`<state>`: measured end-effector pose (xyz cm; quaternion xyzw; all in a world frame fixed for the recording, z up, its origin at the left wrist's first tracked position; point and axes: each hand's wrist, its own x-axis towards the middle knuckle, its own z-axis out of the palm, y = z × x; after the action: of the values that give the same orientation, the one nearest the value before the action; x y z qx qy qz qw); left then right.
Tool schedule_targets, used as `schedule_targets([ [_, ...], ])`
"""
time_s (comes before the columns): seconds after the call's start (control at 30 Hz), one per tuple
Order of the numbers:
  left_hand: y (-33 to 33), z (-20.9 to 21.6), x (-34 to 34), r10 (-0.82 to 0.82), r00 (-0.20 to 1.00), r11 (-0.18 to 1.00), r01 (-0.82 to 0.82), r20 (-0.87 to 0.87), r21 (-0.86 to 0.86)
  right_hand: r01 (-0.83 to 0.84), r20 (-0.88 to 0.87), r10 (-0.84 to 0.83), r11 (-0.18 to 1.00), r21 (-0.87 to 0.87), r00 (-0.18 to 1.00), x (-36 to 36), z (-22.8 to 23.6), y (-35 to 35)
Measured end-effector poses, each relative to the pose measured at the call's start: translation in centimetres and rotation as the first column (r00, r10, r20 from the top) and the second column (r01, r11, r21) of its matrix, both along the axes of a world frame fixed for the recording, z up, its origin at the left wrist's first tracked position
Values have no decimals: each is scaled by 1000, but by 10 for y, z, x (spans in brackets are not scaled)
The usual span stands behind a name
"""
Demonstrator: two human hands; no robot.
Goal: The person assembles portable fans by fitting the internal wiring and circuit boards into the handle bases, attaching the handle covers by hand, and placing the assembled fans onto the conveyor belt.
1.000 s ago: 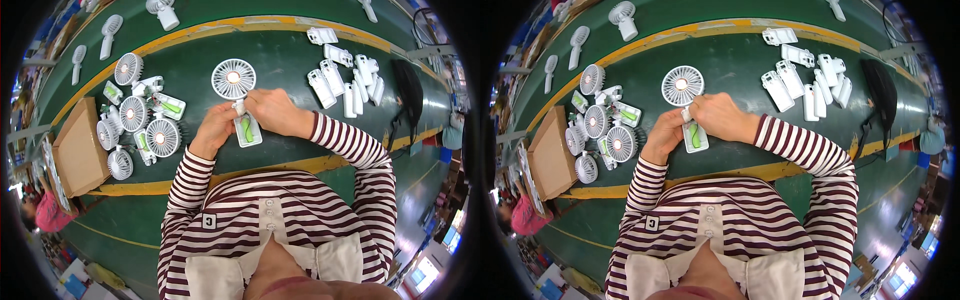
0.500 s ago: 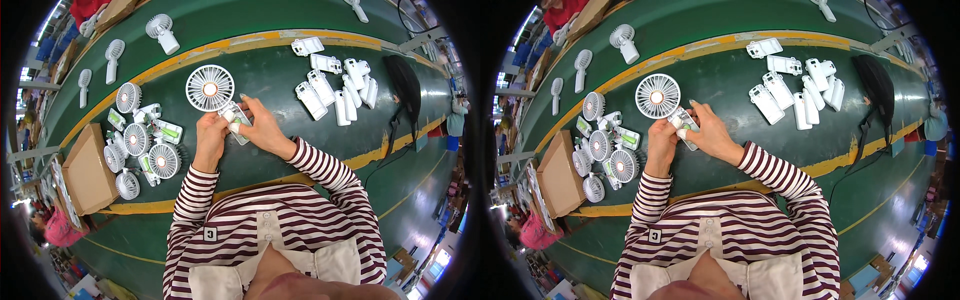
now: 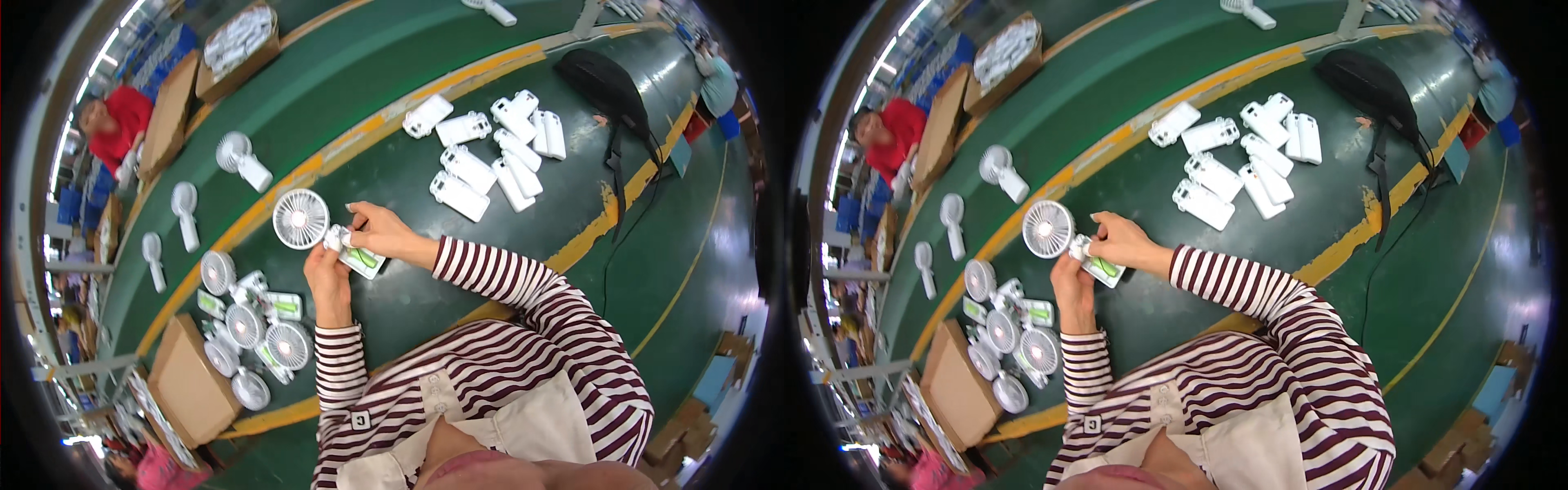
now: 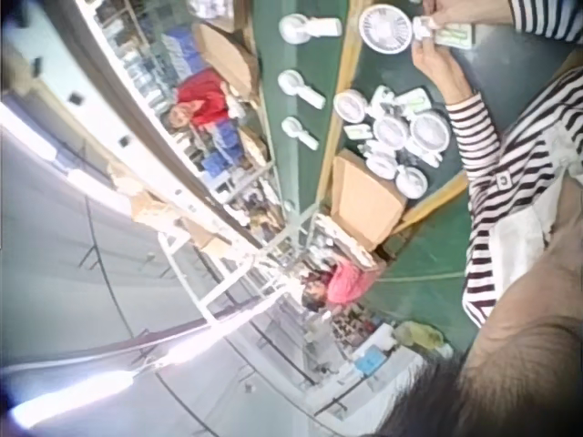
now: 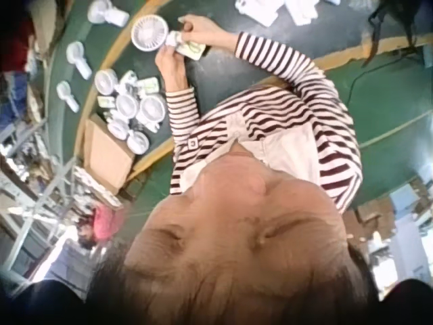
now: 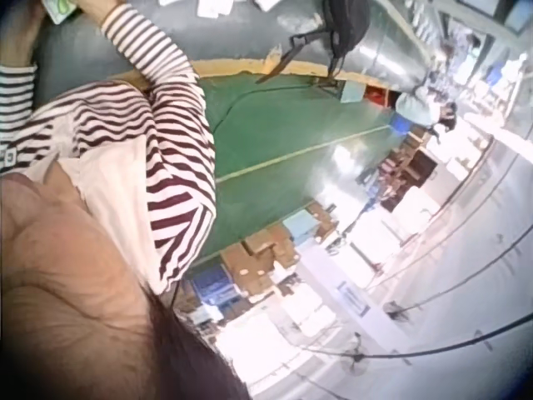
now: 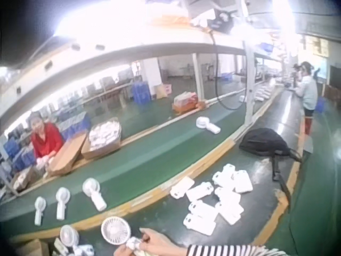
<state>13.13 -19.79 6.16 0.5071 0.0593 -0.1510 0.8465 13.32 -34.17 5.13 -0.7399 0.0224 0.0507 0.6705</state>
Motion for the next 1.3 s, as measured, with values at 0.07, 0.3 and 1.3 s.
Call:
schedule_targets([
  [0.07, 1, -5, 3, 32, 998, 999, -31, -61, 15, 184, 247, -161, 980, -75, 956, 7, 8, -5],
  [0.3, -1, -14, -7, -63, 993, 994, 71, -95, 82, 320, 570, -77, 884, -340, 818, 13, -14, -15],
  [1.3, 1, -13, 0, -104, 984, 986, 121, -142, 113, -435, 359, 268, 710, 553, 894, -63, 249, -22],
])
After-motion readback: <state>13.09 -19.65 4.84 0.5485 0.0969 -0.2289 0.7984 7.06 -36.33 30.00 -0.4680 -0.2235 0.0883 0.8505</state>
